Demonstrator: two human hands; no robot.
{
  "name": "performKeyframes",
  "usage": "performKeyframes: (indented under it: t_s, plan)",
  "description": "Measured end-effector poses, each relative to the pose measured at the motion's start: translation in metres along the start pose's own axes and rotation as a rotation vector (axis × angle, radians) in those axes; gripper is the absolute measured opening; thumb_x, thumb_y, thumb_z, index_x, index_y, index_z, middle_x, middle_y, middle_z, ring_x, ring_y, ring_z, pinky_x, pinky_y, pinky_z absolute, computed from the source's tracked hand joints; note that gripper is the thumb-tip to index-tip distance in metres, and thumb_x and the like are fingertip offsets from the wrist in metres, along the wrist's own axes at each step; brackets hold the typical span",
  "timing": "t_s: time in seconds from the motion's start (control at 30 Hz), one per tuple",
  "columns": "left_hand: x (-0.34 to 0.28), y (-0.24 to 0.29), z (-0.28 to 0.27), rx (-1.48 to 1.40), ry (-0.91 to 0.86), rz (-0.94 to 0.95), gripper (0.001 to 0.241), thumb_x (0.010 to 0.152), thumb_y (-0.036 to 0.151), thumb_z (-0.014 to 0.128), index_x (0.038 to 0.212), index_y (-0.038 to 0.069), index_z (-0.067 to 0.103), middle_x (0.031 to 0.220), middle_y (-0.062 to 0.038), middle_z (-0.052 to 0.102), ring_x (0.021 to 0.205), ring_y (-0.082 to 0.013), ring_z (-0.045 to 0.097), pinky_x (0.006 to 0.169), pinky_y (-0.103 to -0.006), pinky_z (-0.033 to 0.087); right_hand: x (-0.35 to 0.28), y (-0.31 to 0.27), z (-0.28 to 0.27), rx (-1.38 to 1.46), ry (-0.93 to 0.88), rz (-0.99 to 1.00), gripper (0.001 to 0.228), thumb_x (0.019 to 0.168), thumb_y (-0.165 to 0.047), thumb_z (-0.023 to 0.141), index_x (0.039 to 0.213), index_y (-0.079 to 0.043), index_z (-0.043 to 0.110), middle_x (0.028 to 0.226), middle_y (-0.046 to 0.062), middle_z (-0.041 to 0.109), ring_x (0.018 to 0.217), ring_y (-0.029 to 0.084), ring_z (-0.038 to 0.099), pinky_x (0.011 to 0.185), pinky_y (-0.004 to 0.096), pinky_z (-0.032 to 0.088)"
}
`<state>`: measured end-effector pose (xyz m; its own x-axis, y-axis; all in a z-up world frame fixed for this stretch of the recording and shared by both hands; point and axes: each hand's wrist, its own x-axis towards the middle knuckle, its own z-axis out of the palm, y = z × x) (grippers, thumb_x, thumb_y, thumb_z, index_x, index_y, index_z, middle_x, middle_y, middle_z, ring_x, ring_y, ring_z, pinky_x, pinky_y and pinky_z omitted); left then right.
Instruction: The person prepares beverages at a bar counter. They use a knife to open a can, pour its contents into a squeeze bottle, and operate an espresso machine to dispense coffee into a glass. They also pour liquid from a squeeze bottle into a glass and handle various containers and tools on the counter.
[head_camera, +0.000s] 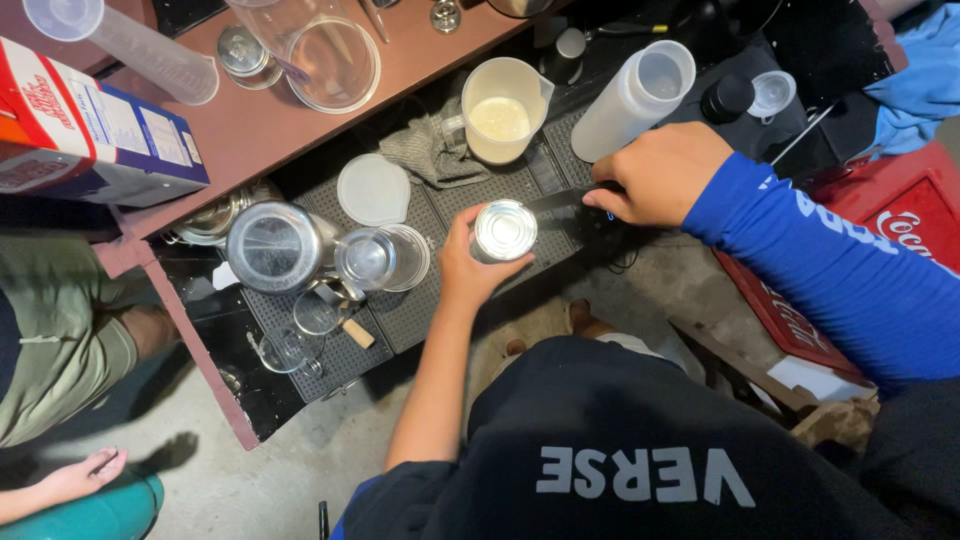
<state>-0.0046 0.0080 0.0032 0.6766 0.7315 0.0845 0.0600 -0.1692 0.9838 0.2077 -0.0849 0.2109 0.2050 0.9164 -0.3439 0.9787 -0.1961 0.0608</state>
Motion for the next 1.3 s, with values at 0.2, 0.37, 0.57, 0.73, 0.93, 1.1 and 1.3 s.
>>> performKeyframes:
  t_s: [0.2, 0.37, 0.57, 0.73, 0.93, 1.1, 1.3]
  plan:
    - [0.007, -0.001, -0.004, -0.076, -0.074, -0.022, 0.082, 0.062, 0.018, 0.099, 0.129, 0.003, 0.054, 0.123, -0.013, 0.072, 0.117, -0.0211, 0.071, 0.102, -0.0346, 0.057, 0.000, -0.011, -0.002, -0.147, 0.040, 0.012, 0.036, 0.091, -0.050, 0.065, 0.084, -0.017, 0.076, 0.066, 0.009, 0.070, 0.065, 0.031, 0.071, 0.059, 0.043, 0.057]
    - [0.006, -0.003, -0.005, -0.029, -0.080, 0.000, 0.082, 0.062, 0.018, 0.100, 0.129, 0.003, 0.055, 0.122, -0.013, 0.072, 0.115, -0.0208, 0.071, 0.101, -0.0342, 0.057, -0.041, -0.021, 0.039, -0.073, 0.263, 0.045, 0.038, 0.099, -0.048, 0.063, 0.081, -0.015, 0.070, 0.061, 0.007, 0.064, 0.057, 0.029, 0.066, 0.052, 0.041, 0.051]
    - [0.007, -0.004, -0.006, -0.028, -0.079, 0.019, 0.082, 0.062, 0.017, 0.100, 0.128, 0.002, 0.054, 0.122, -0.013, 0.071, 0.116, -0.0205, 0.071, 0.103, -0.0344, 0.056, -0.048, -0.013, 0.058, -0.008, 0.349, 0.006, 0.038, 0.099, -0.050, 0.063, 0.085, -0.015, 0.070, 0.059, 0.006, 0.062, 0.052, 0.028, 0.063, 0.049, 0.040, 0.048]
    - [0.011, -0.007, -0.001, -0.088, -0.089, 0.024, 0.080, 0.063, 0.016, 0.099, 0.128, 0.002, 0.054, 0.123, -0.014, 0.071, 0.117, -0.0200, 0.070, 0.105, -0.0348, 0.056, -0.016, 0.020, 0.043, -0.086, 0.307, -0.096, 0.037, 0.093, -0.053, 0.063, 0.085, -0.018, 0.071, 0.059, 0.005, 0.063, 0.054, 0.029, 0.064, 0.048, 0.040, 0.048]
    - [0.011, -0.007, -0.007, -0.052, -0.139, 0.058, 0.081, 0.064, 0.015, 0.099, 0.129, 0.003, 0.053, 0.125, -0.012, 0.070, 0.119, -0.0215, 0.070, 0.104, -0.0354, 0.056, -0.045, -0.003, 0.061, -0.035, 0.414, -0.058, 0.038, 0.101, -0.051, 0.061, 0.088, -0.016, 0.070, 0.062, 0.005, 0.063, 0.057, 0.027, 0.064, 0.051, 0.040, 0.048]
    - [0.013, -0.009, -0.012, -0.064, -0.183, 0.082, 0.080, 0.065, 0.015, 0.099, 0.130, 0.006, 0.053, 0.126, -0.012, 0.070, 0.120, -0.0231, 0.071, 0.105, -0.0363, 0.057, -0.029, 0.005, 0.040, -0.107, 0.179, 0.003, 0.040, 0.098, -0.055, 0.060, 0.088, -0.018, 0.071, 0.058, 0.005, 0.063, 0.053, 0.027, 0.065, 0.049, 0.039, 0.049]
    - [0.014, -0.009, -0.013, -0.016, -0.189, 0.040, 0.082, 0.063, 0.017, 0.099, 0.130, 0.008, 0.053, 0.125, -0.012, 0.072, 0.119, -0.0224, 0.071, 0.102, -0.0358, 0.057, -0.021, 0.002, 0.032, -0.186, 0.257, -0.052, 0.040, 0.096, -0.054, 0.062, 0.081, -0.017, 0.068, 0.060, 0.004, 0.063, 0.057, 0.027, 0.066, 0.050, 0.039, 0.049]
